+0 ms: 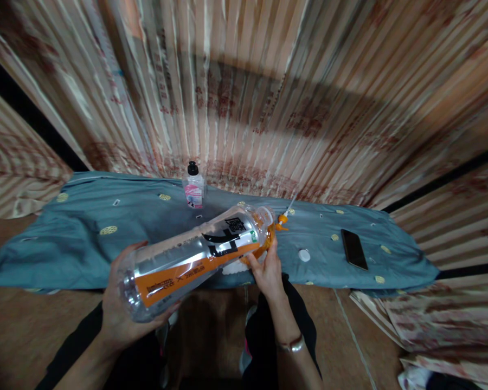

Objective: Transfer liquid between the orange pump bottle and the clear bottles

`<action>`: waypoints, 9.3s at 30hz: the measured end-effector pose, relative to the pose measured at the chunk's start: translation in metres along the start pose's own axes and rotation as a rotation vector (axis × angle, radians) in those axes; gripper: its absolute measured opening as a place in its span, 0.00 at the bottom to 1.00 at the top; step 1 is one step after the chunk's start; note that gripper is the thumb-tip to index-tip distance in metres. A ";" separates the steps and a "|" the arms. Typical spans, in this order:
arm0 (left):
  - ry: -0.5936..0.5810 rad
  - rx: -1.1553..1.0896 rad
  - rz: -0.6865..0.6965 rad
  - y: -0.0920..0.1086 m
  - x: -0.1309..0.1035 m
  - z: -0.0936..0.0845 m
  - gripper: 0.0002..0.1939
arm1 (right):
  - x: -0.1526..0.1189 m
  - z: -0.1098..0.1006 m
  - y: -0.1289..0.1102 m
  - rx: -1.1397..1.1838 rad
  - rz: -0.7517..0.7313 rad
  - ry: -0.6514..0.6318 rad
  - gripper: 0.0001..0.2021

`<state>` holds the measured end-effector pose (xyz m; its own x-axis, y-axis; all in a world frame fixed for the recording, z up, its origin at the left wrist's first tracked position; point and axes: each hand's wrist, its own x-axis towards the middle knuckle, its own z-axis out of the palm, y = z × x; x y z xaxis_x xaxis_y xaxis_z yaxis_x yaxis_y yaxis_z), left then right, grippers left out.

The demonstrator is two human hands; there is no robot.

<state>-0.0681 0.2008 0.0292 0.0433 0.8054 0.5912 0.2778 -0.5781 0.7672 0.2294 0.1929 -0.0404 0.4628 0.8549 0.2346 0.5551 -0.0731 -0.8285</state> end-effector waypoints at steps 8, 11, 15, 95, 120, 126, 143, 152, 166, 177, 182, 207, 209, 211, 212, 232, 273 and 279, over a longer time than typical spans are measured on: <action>-0.074 0.016 0.023 -0.003 0.003 -0.007 0.55 | 0.000 0.000 -0.002 -0.009 -0.004 0.010 0.41; -0.062 0.016 0.025 -0.004 0.003 -0.007 0.53 | 0.000 0.000 -0.002 -0.017 -0.005 0.004 0.41; -0.071 0.032 0.042 -0.003 0.001 -0.005 0.56 | 0.000 0.001 0.001 -0.024 -0.008 0.013 0.41; -0.004 -0.016 0.019 0.003 0.001 0.001 0.48 | 0.001 0.002 0.009 -0.036 -0.030 0.036 0.37; -0.076 0.039 0.045 -0.002 0.002 -0.007 0.54 | 0.001 0.003 0.008 -0.062 -0.070 0.054 0.35; -0.007 -0.008 0.034 0.002 0.002 -0.002 0.50 | 0.000 0.003 0.009 -0.052 -0.082 0.050 0.35; 0.002 0.031 0.049 0.001 0.001 -0.001 0.49 | 0.001 0.004 0.009 -0.050 -0.058 0.063 0.36; -0.012 0.018 0.026 0.002 0.001 -0.002 0.49 | 0.001 0.003 0.010 -0.038 -0.062 0.046 0.36; 0.022 0.078 0.085 0.004 0.003 0.001 0.48 | 0.001 0.004 0.013 -0.044 -0.071 0.057 0.35; -0.040 0.052 0.067 0.002 0.003 -0.005 0.52 | 0.000 0.001 0.004 -0.033 -0.035 0.034 0.35; 0.006 0.046 0.059 0.004 0.003 0.000 0.48 | 0.001 0.001 0.002 -0.031 0.011 0.025 0.37; -0.025 -0.003 0.030 0.002 0.003 -0.004 0.52 | 0.002 0.002 0.005 -0.052 -0.037 0.053 0.37; -0.025 0.001 0.036 0.003 0.003 -0.004 0.52 | 0.002 0.002 0.007 -0.053 -0.042 0.050 0.37; -0.025 0.008 0.044 0.003 0.003 -0.003 0.52 | 0.002 0.003 0.009 -0.058 -0.053 0.053 0.37; -0.021 0.011 0.045 0.003 0.003 -0.003 0.52 | 0.002 0.003 0.010 -0.060 -0.059 0.056 0.37; -0.059 0.005 0.052 0.002 0.004 -0.005 0.53 | 0.000 0.004 0.011 -0.062 -0.051 0.065 0.37; -0.142 0.011 -0.044 -0.006 -0.001 -0.012 0.59 | -0.002 0.002 -0.008 -0.070 -0.058 0.007 0.51; -0.135 0.032 0.002 -0.006 -0.001 -0.013 0.55 | -0.002 0.003 -0.006 -0.068 -0.091 0.025 0.44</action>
<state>-0.0818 0.2019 0.0277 0.1716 0.8157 0.5524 0.3077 -0.5771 0.7565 0.2232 0.1938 -0.0378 0.4245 0.8468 0.3205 0.6412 -0.0312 -0.7667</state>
